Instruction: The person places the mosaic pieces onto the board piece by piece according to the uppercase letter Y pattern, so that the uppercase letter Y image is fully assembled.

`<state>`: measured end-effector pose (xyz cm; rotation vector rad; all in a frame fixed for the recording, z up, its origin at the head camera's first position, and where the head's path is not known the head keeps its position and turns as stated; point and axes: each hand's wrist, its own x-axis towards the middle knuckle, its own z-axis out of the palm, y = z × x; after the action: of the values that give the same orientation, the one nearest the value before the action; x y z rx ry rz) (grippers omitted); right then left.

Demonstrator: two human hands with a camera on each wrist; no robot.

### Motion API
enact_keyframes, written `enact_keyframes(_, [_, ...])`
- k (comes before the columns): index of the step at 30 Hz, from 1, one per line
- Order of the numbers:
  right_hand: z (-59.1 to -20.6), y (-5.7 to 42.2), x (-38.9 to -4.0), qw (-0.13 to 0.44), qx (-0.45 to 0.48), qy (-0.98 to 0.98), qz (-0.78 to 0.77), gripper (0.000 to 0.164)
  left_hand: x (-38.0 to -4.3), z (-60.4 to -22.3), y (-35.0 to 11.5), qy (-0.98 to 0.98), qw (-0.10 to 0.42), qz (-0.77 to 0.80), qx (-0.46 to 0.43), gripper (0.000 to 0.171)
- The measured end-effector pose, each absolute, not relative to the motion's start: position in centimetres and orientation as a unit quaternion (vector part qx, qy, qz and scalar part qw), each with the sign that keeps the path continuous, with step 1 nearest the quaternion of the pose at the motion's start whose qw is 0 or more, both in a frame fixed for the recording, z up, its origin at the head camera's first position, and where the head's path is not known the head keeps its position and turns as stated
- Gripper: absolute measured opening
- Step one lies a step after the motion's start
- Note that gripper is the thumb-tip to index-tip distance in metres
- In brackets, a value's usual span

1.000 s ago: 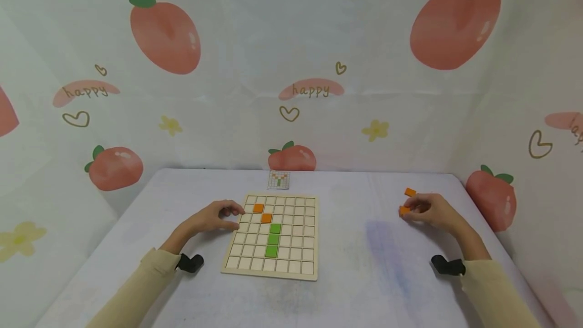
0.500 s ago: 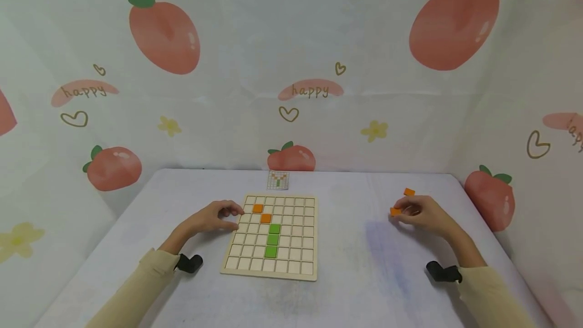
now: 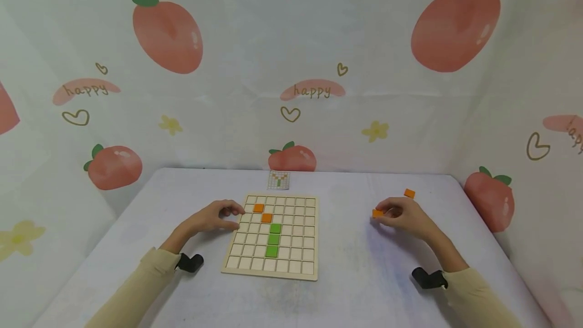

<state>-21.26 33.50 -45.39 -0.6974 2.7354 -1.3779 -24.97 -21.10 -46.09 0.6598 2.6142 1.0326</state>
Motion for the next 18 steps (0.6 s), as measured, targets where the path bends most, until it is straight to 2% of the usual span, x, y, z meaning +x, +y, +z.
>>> enact_keyframes(18, [-45.5,27.9,-21.3,0.064,-0.240,0.842,-0.479,0.025,-25.3,-46.4,-21.2,0.894,0.128,0.364,0.229,0.036])
